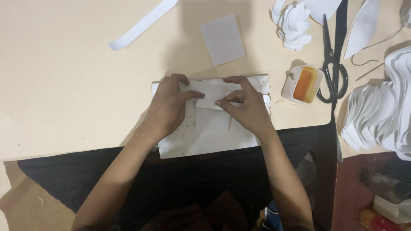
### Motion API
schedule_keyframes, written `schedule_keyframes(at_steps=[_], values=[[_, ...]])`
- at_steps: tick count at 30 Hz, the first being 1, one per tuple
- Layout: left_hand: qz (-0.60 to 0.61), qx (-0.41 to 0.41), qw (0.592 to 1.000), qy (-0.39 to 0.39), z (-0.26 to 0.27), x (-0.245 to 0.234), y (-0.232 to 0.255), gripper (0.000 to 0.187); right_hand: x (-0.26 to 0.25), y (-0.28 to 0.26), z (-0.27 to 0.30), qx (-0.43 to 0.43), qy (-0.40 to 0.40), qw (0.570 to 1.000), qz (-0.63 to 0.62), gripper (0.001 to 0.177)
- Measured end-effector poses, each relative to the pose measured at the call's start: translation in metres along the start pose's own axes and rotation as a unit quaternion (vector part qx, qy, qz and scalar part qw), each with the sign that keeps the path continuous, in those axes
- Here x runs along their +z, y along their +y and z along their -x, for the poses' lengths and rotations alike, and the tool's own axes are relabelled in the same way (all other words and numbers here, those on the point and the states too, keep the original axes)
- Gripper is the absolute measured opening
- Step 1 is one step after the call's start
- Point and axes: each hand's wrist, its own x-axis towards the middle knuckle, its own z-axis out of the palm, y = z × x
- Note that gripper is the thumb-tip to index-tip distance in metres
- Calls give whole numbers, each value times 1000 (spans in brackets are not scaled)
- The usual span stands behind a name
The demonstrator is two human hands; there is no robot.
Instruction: Applying adhesive to leather strips and layering them onto a base material to assemble a component.
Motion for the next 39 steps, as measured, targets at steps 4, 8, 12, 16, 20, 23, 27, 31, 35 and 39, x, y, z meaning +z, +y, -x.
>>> schedule_keyframes(at_steps=[4,8,12,16,20,23,27,31,35,39], values=[[20,2,1000,4,0,1,-1,41,0,-1,-2,-7,-10,1000,16,57],[38,-12,999,-1,-2,-5,5,35,0,-1,-2,-10,-14,1000,26,57],[48,-6,999,-4,-2,-6,4,30,-1,1,-2,-23,-18,999,29,56],[61,3,998,2,-2,-9,5,25,0,-1,-2,-33,-19,998,42,56],[65,6,998,2,-1,-8,3,20,0,-1,-2,-32,-20,998,42,56],[57,8,998,-7,-1,-7,2,17,0,0,-2,-35,-17,999,37,55],[71,7,997,9,-2,-1,0,14,2,-2,-2,-34,-10,998,44,56],[67,-1,997,23,-3,8,-2,13,2,-5,1,-32,-8,998,56,54],[52,-9,998,33,-4,14,-3,12,-8,-8,7,-30,-10,998,60,58],[40,-26,999,16,-5,14,-2,15,-22,-12,7,41,-2,990,131,55]])
